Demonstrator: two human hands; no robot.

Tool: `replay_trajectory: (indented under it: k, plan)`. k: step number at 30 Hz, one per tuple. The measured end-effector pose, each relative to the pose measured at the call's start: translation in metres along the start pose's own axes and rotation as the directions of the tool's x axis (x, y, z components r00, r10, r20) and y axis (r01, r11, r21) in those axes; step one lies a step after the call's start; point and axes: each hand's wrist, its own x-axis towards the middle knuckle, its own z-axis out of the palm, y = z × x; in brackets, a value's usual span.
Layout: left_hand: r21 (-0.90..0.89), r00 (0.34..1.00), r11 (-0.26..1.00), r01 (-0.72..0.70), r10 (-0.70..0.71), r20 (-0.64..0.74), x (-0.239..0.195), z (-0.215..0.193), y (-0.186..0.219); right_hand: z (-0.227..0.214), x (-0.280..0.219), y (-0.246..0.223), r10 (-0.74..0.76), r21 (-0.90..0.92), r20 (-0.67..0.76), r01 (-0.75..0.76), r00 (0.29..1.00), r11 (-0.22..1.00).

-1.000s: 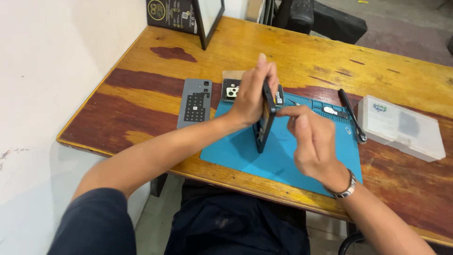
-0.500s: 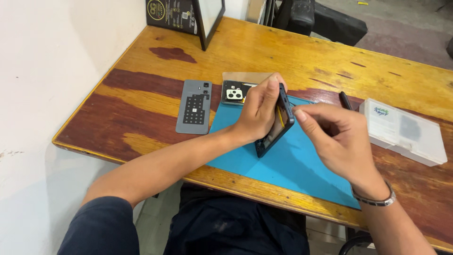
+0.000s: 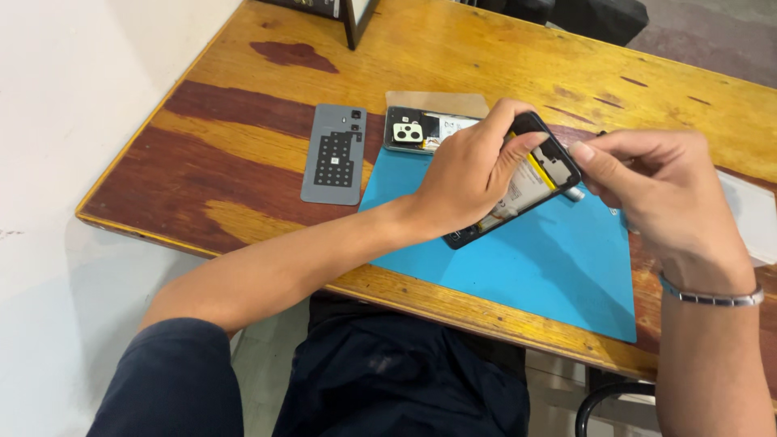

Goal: The person disassembles a smartphone on a workbench, removes the back cover and internal components, and uses tools to manipulate the battery and connectors. The person handles the phone frame, battery, and small parts while working on a blue mat.

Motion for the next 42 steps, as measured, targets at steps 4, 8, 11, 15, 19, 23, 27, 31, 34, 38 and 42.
replay_trajectory:
  k: [4, 8, 11, 15, 19, 23, 27, 31, 34, 38, 42]
  plan:
    - [0.038, 0.999, 0.999, 0.034, -0.035, 0.025, 0.001, -0.002, -0.001, -0.003, 0.007, 0.006, 0.051, 0.121, 0.049, -0.057, 0.997, 0.991]
    - [-0.003, 0.990, 0.997, 0.079, -0.078, 0.119, 0.006, -0.011, -0.006, -0.001, 0.008, 0.010, 0.069, 0.208, 0.071, -0.082, 0.995, 0.975]
    - [-0.203, 0.966, 0.974, 0.097, -0.043, 0.255, 0.007, -0.020, -0.009, -0.003, 0.006, 0.009, 0.106, 0.221, 0.091, -0.124, 0.990, 0.967]
    - [-0.421, 0.917, 0.898, 0.124, 0.058, 0.395, 0.006, -0.033, -0.010, -0.004, 0.004, 0.005, 0.128, 0.221, 0.112, -0.150, 0.985, 0.964]
    - [-0.556, 0.864, 0.778, 0.293, 0.033, 0.502, 0.012, -0.033, -0.007, -0.002, -0.003, 0.002, 0.058, 0.240, 0.156, -0.095, 0.986, 0.966]
    - [-0.491, 0.753, 0.718, 0.493, -0.070, 0.654, 0.017, -0.038, -0.006, -0.002, -0.009, -0.005, 0.039, 0.129, 0.159, -0.060, 0.986, 0.990]
    - [-0.400, 0.733, 0.771, 0.495, -0.123, 0.669, 0.014, -0.042, -0.006, 0.002, -0.009, -0.011, 0.020, 0.076, 0.185, -0.035, 0.983, 0.997]
    - [-0.395, 0.747, 0.775, 0.494, -0.145, 0.649, 0.014, -0.041, -0.008, 0.008, -0.010, -0.016, -0.025, -0.030, 0.130, 0.029, 0.991, 0.999]
    - [-0.377, 0.747, 0.775, 0.507, -0.177, 0.641, 0.014, -0.042, -0.009, 0.009, -0.012, -0.018, -0.030, -0.014, 0.118, 0.031, 0.993, 0.999]
    - [-0.352, 0.747, 0.785, 0.510, -0.202, 0.633, 0.014, -0.043, -0.007, 0.008, -0.010, -0.019, -0.063, 0.008, 0.143, 0.062, 0.988, 0.998]
    - [-0.337, 0.745, 0.783, 0.522, -0.227, 0.627, 0.014, -0.041, 0.000, 0.006, -0.009, -0.016, -0.078, -0.009, 0.130, 0.079, 0.988, 0.997]
